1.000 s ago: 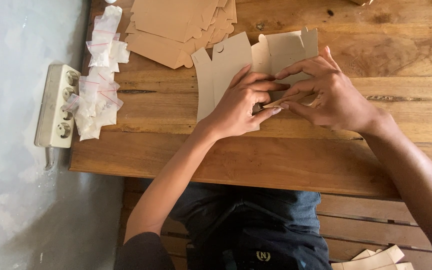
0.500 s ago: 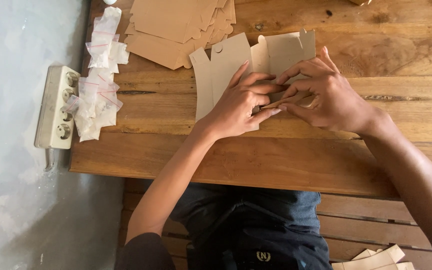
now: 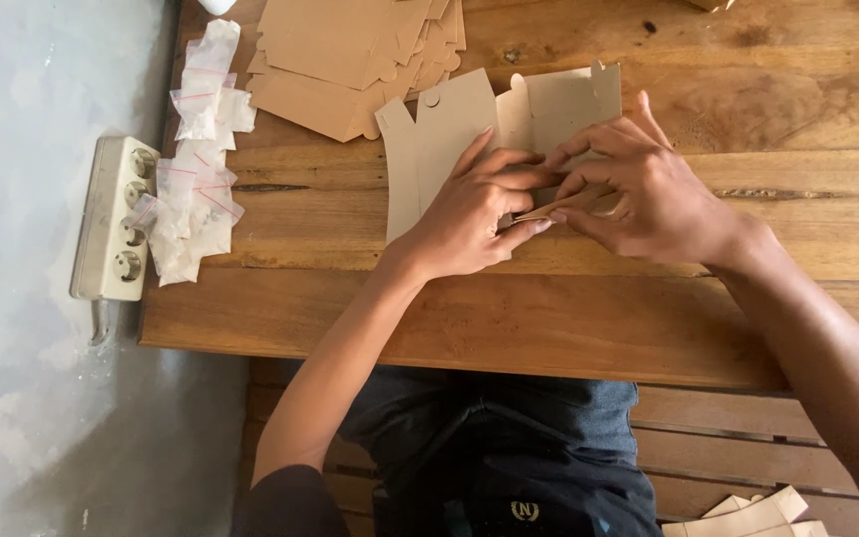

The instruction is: Assembling a cardboard box by folding flaps and tucking them into slots.

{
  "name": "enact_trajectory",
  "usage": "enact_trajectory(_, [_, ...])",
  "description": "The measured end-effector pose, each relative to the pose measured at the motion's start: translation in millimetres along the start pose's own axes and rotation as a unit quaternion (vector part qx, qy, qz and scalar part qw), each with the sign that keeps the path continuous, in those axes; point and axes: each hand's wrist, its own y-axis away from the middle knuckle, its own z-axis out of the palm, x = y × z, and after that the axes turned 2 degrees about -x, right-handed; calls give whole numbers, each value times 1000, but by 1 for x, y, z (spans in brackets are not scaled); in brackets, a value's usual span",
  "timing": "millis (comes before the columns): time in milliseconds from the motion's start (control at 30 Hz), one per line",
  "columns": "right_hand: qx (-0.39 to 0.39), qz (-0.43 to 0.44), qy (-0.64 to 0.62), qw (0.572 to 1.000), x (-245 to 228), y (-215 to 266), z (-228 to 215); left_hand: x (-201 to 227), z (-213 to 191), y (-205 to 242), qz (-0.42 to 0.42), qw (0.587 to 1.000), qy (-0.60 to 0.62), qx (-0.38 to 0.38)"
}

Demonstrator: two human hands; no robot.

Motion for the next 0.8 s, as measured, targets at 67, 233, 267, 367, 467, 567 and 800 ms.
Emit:
enact_trajectory(67, [22, -4, -53, 998, -1, 0, -9, -1, -1, 2, 5, 1000, 5, 8])
enact_trajectory(233, [170, 32, -163, 971, 17, 5, -17, 6, -12, 2, -5, 999, 42, 26])
enact_trajectory(267, [206, 81, -159, 962, 18, 4, -20, 9, -14, 2, 2, 997, 62, 43])
enact_trajectory(367, [225, 221, -232, 920, 35, 3, -21, 9, -14, 0, 27, 994, 78, 76])
enact_trajectory(467, [190, 357, -370, 837, 43, 0, -20, 3, -6, 2, 49, 993, 80, 66])
enact_trajectory(567, [183, 426, -455, 761, 51, -3, -22, 9, -7, -1, 77, 992, 85, 46])
enact_trajectory(800, [234, 343, -449, 791, 61, 6, -28, 7, -6, -3, 127, 988, -37, 83])
